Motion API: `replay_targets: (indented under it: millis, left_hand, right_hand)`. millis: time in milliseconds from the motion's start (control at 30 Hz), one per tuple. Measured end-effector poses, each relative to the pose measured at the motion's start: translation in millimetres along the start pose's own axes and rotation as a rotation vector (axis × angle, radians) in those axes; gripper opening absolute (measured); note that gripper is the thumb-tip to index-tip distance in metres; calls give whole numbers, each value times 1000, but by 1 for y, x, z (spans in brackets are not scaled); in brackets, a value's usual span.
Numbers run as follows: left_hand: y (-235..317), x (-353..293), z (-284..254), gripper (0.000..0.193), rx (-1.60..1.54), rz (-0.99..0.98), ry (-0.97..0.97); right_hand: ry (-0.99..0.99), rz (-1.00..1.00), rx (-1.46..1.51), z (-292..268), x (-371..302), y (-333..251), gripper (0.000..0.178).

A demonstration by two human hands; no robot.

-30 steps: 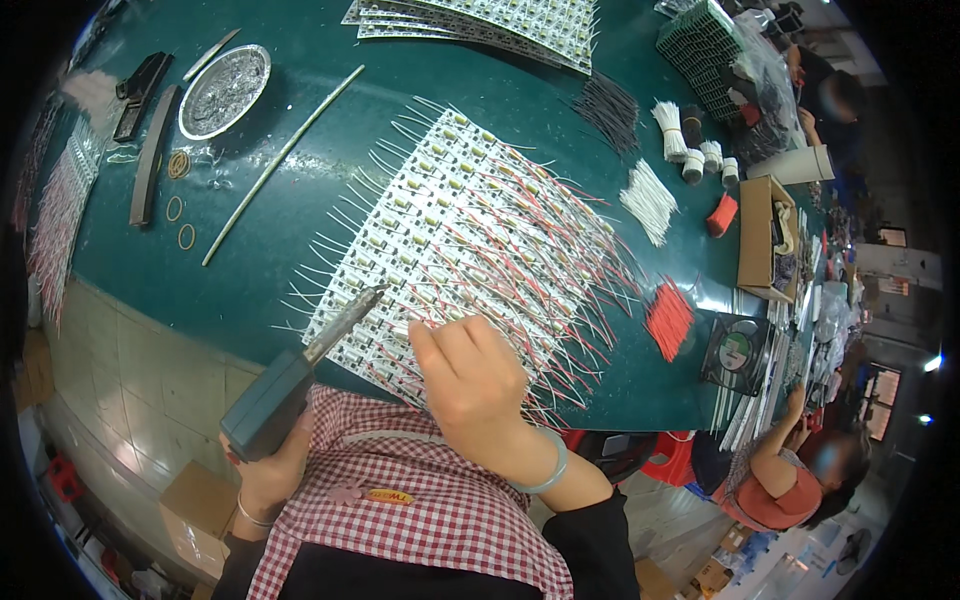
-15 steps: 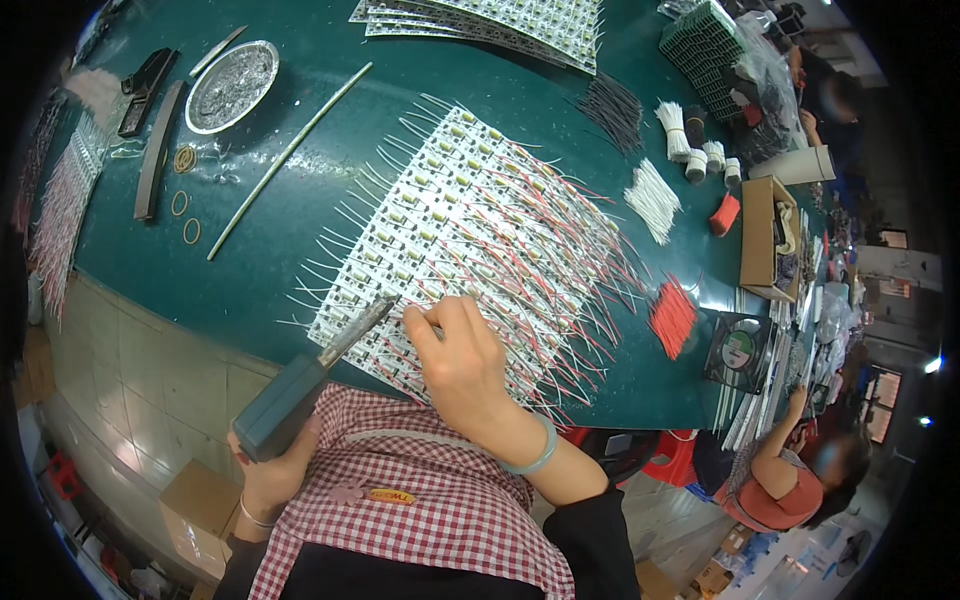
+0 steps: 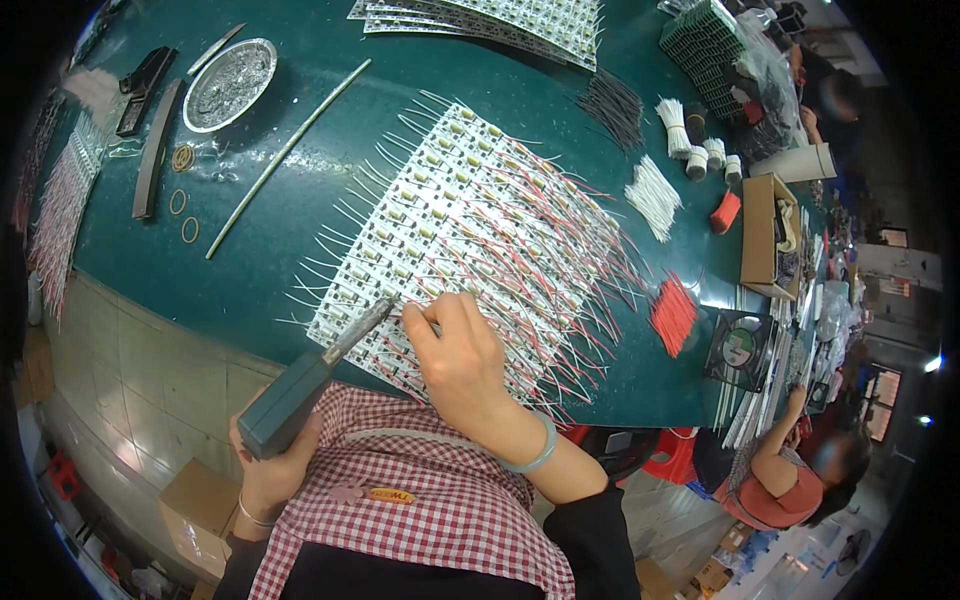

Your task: The person uses a soldering iron to attach small red and white wires to a grid of LED modules on a green workbench. They repeatedly pick up wires, position them on the board, and apply heat to secure the connections. The workspace contains stacks of similar LED boards and bundles of wires.

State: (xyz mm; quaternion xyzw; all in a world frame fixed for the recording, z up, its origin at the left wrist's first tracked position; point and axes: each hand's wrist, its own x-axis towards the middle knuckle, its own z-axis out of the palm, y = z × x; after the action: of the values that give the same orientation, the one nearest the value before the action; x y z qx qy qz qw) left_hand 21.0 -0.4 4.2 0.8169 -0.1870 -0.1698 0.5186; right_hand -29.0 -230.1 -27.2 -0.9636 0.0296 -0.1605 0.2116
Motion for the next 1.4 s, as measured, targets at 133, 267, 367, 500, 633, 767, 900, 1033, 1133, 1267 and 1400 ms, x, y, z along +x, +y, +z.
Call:
replay_targets:
  millis: [133, 267, 367, 500, 633, 767, 900, 1033, 1133, 1267, 1400]
  left_hand:
    - [-5, -2, 0, 16, 8, 29, 20]
    - [-9, -7, -1, 16, -45, -6, 56]
    - [-9, -8, -3, 17, -39, 16, 70]
    - [-5, -6, -6, 18, 21, 55, 18]
    - [0, -8, -6, 18, -9, 16, 32]
    - [-3, -11, -8, 19, -8, 26, 33]
    - [-4, -16, -9, 20, -22, -4, 46]
    - [-4, -20, -9, 20, -25, -6, 48]
    - [-5, -22, -8, 19, -30, -1, 46]
    - [-7, -24, -9, 18, -11, -24, 16]
    - [-4, -22, -9, 17, -5, -37, 2]
  right_hand:
    - [-4, -3, -5, 0, 0, 0, 30]
    - [1, 0, -5, 0, 0, 0, 29]
    - [-1, -6, -11, 1, 0, -1, 29]
    - [4, -7, -16, 0, 0, 0, 27]
    - [26, -12, -22, 3, -1, 0, 26]
    - [84, -52, -58, -4, -2, -4, 24]
    - [96, -74, -22, -10, -5, -15, 24]
    - [44, -49, 19, -1, -10, -13, 24]
    - [37, -24, 15, 4, -12, -12, 23]
    - [32, -29, 18, 6, -13, -12, 22]
    - [23, -28, 18, 4, -11, -12, 22]
